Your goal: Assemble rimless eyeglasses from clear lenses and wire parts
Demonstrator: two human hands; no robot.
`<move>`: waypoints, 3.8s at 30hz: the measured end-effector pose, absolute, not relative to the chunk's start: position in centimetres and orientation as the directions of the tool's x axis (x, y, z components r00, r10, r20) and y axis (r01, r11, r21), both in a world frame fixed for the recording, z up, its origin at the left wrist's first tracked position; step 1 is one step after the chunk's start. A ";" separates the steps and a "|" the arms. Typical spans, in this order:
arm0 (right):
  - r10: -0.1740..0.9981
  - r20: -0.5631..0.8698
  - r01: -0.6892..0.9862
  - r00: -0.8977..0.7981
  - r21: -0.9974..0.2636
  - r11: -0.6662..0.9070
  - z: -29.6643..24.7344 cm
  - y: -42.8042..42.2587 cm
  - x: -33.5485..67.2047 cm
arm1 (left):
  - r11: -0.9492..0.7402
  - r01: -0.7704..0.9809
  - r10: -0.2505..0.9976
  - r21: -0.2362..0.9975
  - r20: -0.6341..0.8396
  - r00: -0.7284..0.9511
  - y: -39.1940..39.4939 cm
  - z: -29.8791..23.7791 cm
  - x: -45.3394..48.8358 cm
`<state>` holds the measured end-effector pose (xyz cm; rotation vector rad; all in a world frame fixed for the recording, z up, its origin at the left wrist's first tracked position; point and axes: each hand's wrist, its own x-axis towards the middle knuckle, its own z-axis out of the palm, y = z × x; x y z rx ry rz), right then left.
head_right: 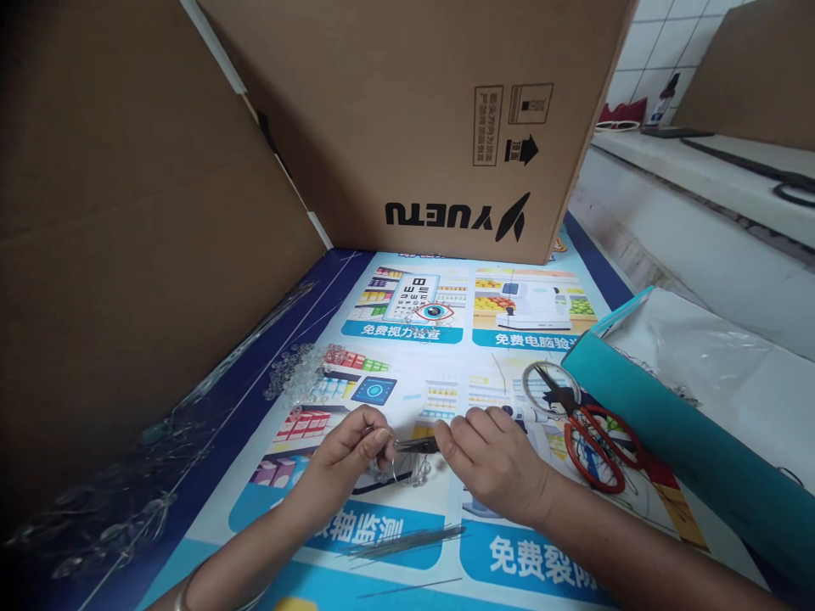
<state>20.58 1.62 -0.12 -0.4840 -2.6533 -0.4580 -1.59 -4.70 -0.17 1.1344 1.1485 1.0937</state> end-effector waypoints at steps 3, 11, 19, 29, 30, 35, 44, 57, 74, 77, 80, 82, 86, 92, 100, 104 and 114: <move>0.272 0.444 0.398 -0.854 0.221 0.890 0.1 1.6 20.5 | 0.135 -0.099 0.989 0.986 -0.127 0.081 -4.7 0.0 -1.3; 0.289 0.450 0.420 -0.845 0.222 0.880 0.2 1.5 20.4 | 0.196 -0.214 0.980 0.957 -0.183 0.079 -4.8 0.2 -1.0; 0.292 0.468 0.413 -0.834 0.179 0.893 0.2 1.5 20.5 | 0.225 -0.219 0.973 0.949 -0.207 0.101 -4.8 0.1 -0.9; 0.465 0.419 0.448 -0.780 -0.144 0.882 -1.4 1.8 20.0 | 0.199 -0.124 0.978 0.972 -0.190 0.085 -4.6 -0.1 -1.2; 0.491 0.411 0.445 -0.768 -0.208 0.871 -1.5 1.8 20.0 | 0.197 -0.115 0.978 0.974 -0.188 0.086 -4.6 -0.1 -1.2; 0.592 0.304 0.428 -0.746 -0.461 0.777 -1.7 1.8 19.9 | 0.186 -0.092 0.980 0.978 -0.179 0.083 -4.5 -0.3 -1.4; 0.606 0.288 0.408 -0.742 -0.523 0.748 -1.7 1.8 19.7 | 0.216 -0.069 0.974 0.974 -0.210 0.083 -4.4 -0.2 -1.5; 0.478 0.398 0.379 -0.783 -0.303 0.874 -1.5 2.0 19.9 | 0.178 -0.018 0.975 0.984 -0.174 0.136 -4.6 -0.2 -1.8; 0.426 0.419 0.426 -0.802 -0.099 0.899 -1.2 1.8 20.3 | 0.103 0.124 0.979 0.987 -0.122 0.160 -4.5 -0.1 -2.1; 0.414 0.411 0.431 -0.812 -0.056 0.901 -1.2 1.7 20.1 | 0.083 0.186 0.983 0.979 -0.111 0.148 -4.7 -0.3 -2.1; 0.400 0.410 0.436 -0.820 -0.005 0.900 -1.2 1.6 20.1 | 0.064 0.229 0.987 0.971 -0.095 0.129 -4.8 -0.6 -2.0; 0.390 0.408 0.438 -0.826 0.028 0.898 -1.3 1.5 20.1 | 0.055 0.244 0.989 0.968 -0.086 0.117 -4.8 -0.8 -1.9; 0.379 0.393 0.442 -0.838 0.079 0.894 -1.3 1.4 20.1 | 0.068 0.223 0.991 0.972 -0.091 0.097 -4.9 -0.8 -1.8; 0.371 0.377 0.433 -0.849 0.093 0.897 -1.2 1.3 20.2 | 0.122 0.061 0.989 0.991 -0.126 0.079 -5.0 -0.5 -1.4; 0.369 0.383 0.433 -0.847 0.095 0.896 -1.1 1.2 20.2 | 0.118 0.026 0.992 0.993 -0.119 0.036 -5.3 -0.5 -1.3; 0.364 0.402 0.433 -0.840 0.094 0.897 -1.1 1.2 20.2 | 0.109 0.053 0.994 0.993 -0.110 0.015 -5.4 -0.7 -1.3; 0.384 0.400 0.451 -0.832 0.087 0.888 -1.0 1.0 19.9 | 0.092 0.127 0.996 0.988 -0.091 -0.018 -5.6 -0.5 -1.2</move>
